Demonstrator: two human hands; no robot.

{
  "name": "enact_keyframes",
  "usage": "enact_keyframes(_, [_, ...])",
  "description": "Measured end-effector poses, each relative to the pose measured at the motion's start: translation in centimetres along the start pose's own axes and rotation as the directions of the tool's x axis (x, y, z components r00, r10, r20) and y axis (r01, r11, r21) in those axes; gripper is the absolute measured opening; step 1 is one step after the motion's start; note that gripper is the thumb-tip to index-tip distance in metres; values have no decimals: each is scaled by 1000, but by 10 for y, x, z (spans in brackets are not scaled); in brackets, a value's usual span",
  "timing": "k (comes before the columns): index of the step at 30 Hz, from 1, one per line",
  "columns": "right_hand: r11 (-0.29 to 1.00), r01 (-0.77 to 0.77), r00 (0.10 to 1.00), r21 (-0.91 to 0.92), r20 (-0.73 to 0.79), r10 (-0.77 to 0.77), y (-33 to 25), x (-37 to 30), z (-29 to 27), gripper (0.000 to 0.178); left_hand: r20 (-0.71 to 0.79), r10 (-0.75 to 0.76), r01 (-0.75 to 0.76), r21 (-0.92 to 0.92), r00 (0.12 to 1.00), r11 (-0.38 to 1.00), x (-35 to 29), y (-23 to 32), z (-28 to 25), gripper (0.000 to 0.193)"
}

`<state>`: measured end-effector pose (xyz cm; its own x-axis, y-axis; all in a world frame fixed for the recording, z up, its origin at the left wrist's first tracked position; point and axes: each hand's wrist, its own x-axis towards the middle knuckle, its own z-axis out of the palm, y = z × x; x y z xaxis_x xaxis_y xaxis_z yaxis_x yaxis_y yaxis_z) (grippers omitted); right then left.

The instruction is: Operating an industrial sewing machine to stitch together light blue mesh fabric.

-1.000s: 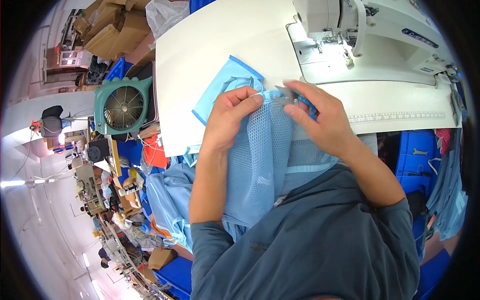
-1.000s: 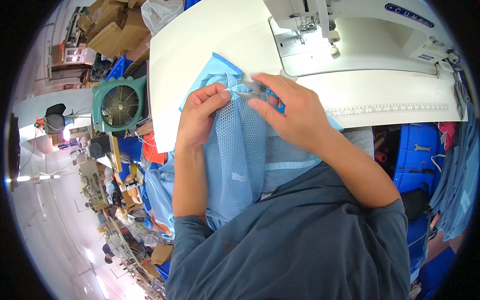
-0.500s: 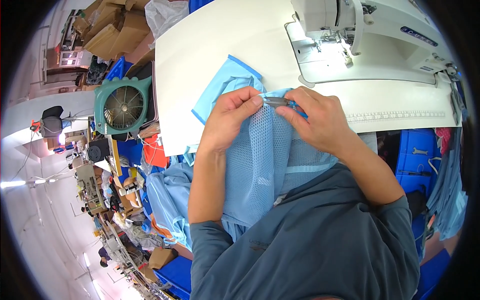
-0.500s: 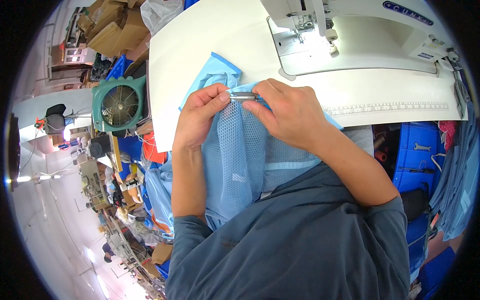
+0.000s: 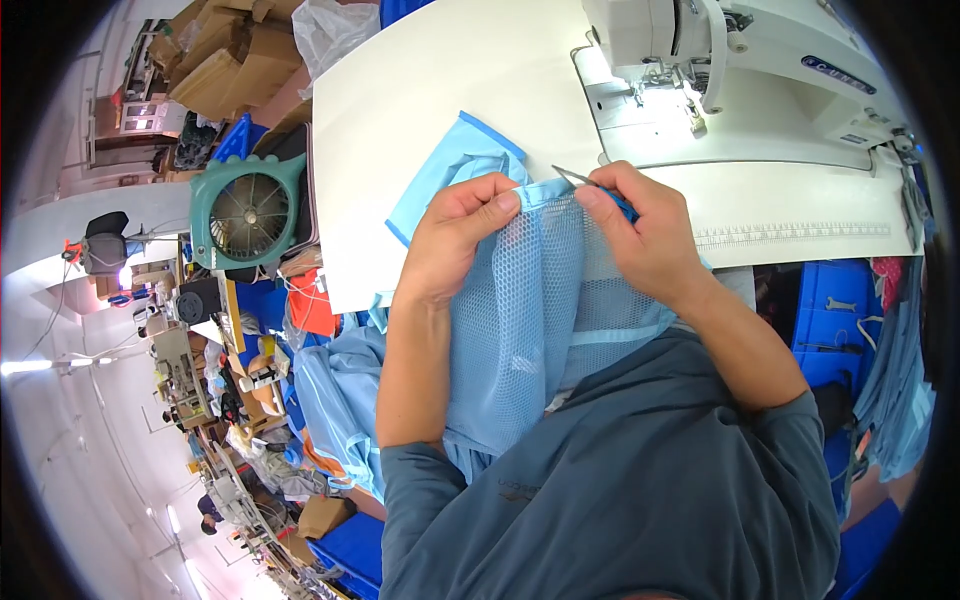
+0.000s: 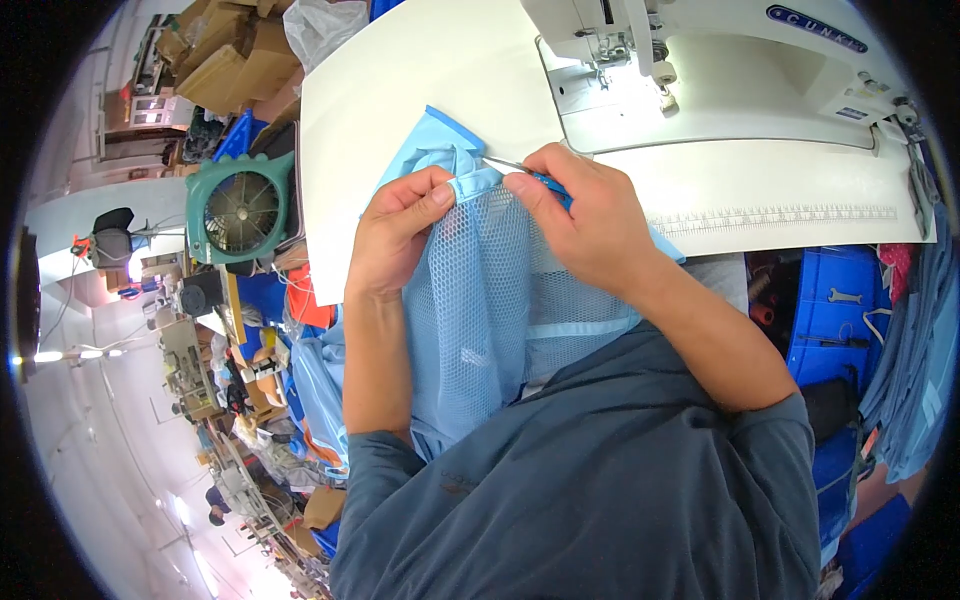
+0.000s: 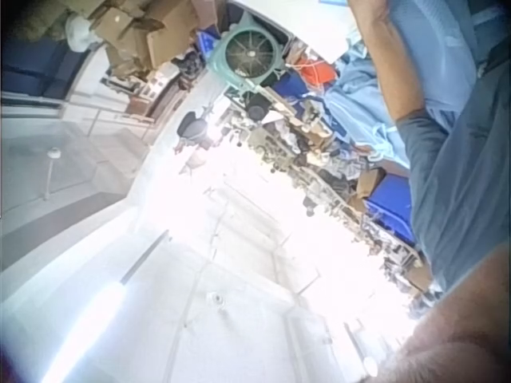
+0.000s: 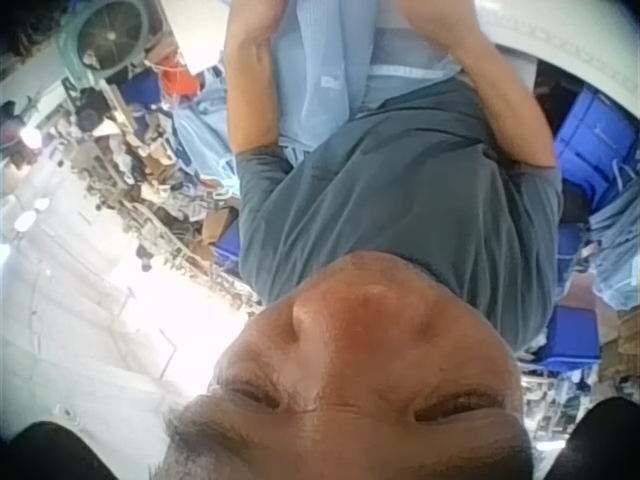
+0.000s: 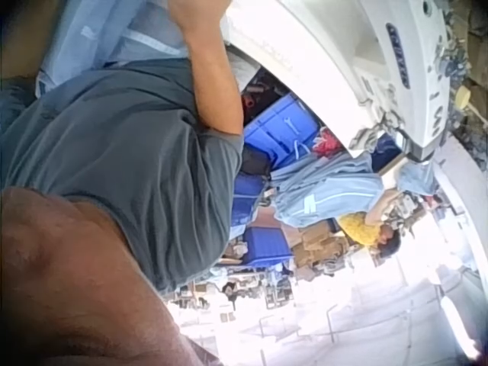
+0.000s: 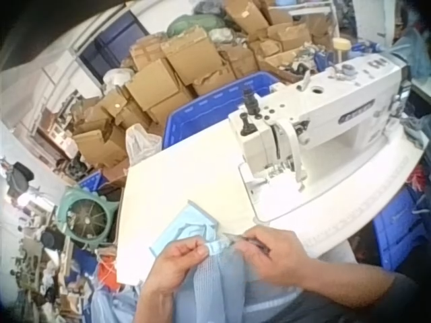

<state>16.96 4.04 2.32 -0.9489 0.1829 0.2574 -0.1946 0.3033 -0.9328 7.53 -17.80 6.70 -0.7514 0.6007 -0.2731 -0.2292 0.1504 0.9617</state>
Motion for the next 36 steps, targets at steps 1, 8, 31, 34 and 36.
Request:
enact_keyframes(1, [1000, 1, 1000, 1, -2, -1, -1, -3, 1, 26, 5, 7, -7, 0, 1000, 1000, 0, -1, -1, 20])
enact_keyframes(8, [985, -80, 994, 152, -61, 90, 4, -16, 9, 32, -24, -84, 85, 31, 996, 996, 0, 6, 13, 17])
enact_keyframes(31, [992, 89, 996, -93, -14, -91, 4, -19, 5, 34, -17, -68, 66, -58, 998, 996, 4, 1, 8, 10])
enact_keyframes(34, [993, 39, 999, -111, 22, -37, 0, -18, 1, 33, -33, -80, 78, -64, 996, 995, 3, 1, 7, 10])
enact_keyframes(36, [992, 35, 999, -121, 28, -32, 0, -18, 1, 34, -26, -72, 71, -62, 997, 996, 3, 0, 6, 10])
